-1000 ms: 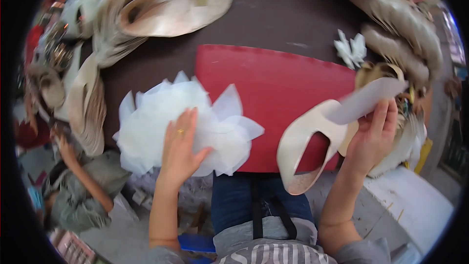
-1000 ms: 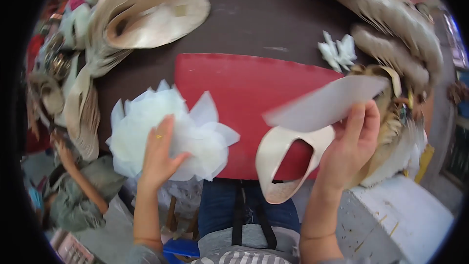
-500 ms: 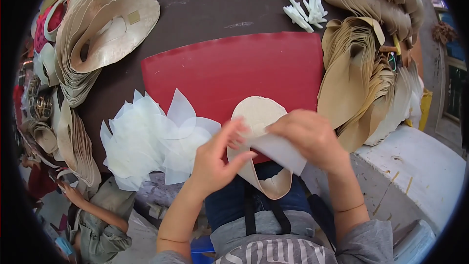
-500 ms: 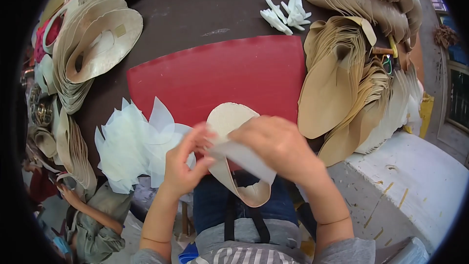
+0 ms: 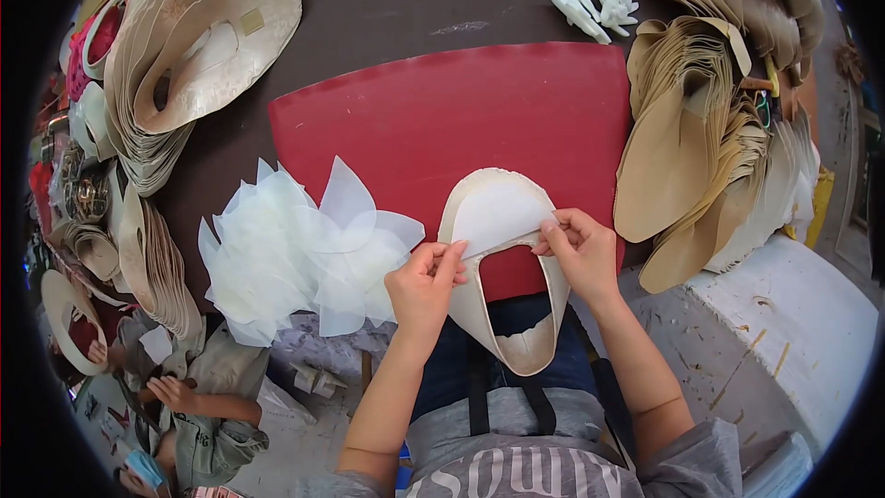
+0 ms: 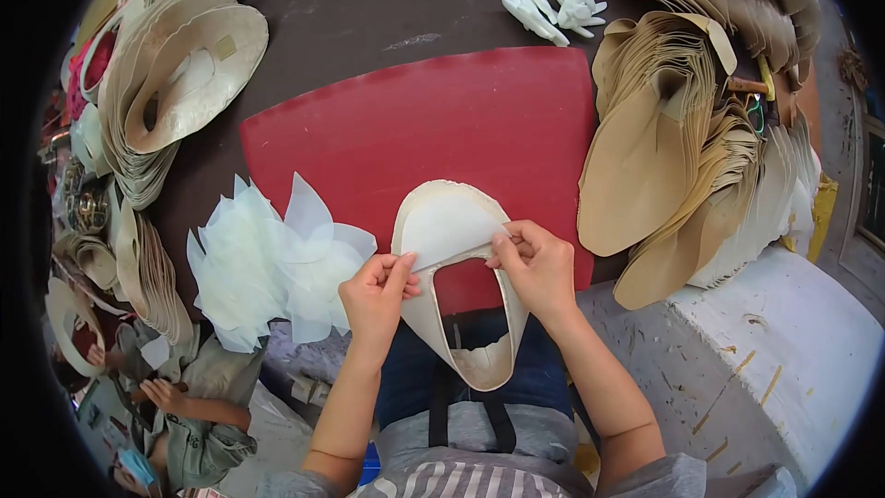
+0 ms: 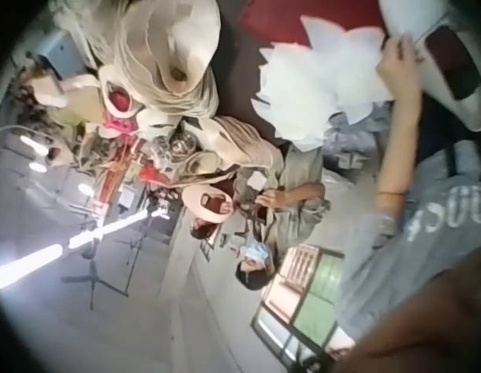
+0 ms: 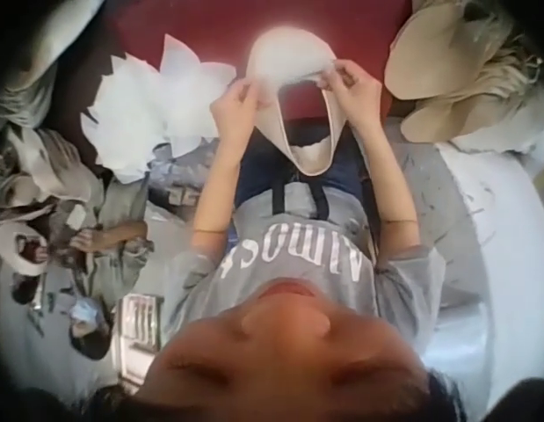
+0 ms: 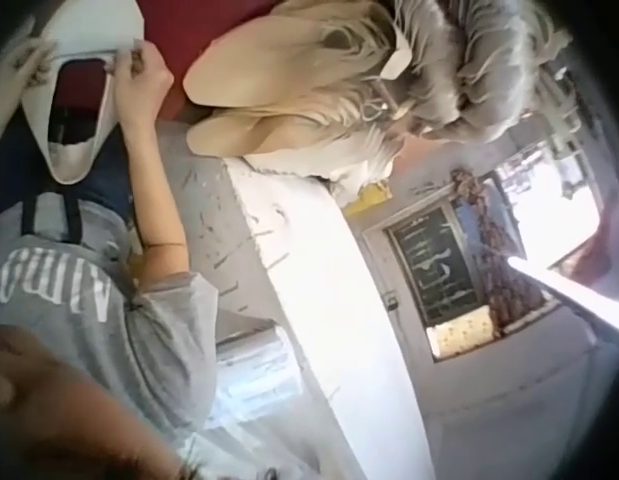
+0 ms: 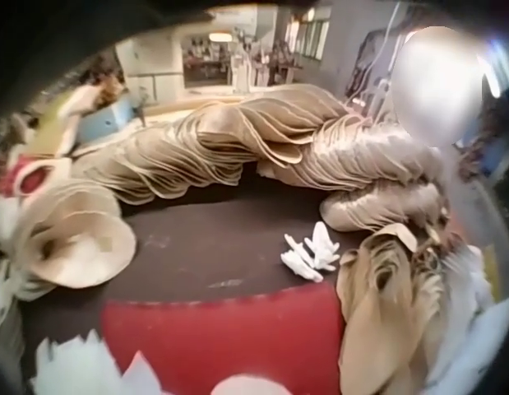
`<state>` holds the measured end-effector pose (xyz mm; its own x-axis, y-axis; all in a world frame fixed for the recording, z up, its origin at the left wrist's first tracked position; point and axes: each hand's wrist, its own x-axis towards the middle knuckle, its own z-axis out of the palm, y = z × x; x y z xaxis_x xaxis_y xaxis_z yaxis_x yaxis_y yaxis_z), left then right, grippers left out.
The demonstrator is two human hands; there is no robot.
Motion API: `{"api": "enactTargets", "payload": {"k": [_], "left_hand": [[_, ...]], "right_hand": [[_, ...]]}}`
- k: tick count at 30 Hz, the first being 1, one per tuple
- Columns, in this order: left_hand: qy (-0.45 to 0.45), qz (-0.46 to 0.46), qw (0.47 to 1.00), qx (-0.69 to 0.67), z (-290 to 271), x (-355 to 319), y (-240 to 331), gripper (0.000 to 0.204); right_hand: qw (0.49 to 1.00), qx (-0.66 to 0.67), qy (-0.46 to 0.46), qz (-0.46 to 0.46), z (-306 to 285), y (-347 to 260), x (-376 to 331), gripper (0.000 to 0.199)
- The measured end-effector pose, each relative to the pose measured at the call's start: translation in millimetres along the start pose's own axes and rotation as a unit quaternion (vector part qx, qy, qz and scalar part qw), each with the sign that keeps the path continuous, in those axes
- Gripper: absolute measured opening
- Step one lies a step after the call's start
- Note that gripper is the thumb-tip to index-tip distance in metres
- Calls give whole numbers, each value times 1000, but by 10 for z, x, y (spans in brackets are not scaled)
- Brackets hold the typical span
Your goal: Placing thin white paper liners inside beige hat-shaped components at a workshop table.
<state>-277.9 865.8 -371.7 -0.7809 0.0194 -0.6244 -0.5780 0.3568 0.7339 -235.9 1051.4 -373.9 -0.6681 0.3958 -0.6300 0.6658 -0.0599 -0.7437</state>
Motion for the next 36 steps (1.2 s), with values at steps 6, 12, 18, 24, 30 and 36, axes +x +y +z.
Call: {"api": "enactTargets", "payload": {"k": [6,12,18,24,30,36], "left_hand": [[11,-66,998,-1,-3,51,78,23],[17,-93,995,18,47,96,140,26],[60,44,954,290,144,73,46,26],[53,273,928,246,263,-193,-292,19],[-210,86,960,-166,-111,-243,79,13],[-41,284,958,-18,-728,-185,614,22]], "right_hand": [[995,-98,1,-18,49,-14,23,9],[976,-196,50,-75,95,-3,49,8],[927,-366,54,-60,-16,-90,100,14],[937,-283,10,-206,-370,139,7,39],[960,-52,-270,-60,-554,-246,263,40],[972,-34,-56,-227,39,-1124,124,45]]}}
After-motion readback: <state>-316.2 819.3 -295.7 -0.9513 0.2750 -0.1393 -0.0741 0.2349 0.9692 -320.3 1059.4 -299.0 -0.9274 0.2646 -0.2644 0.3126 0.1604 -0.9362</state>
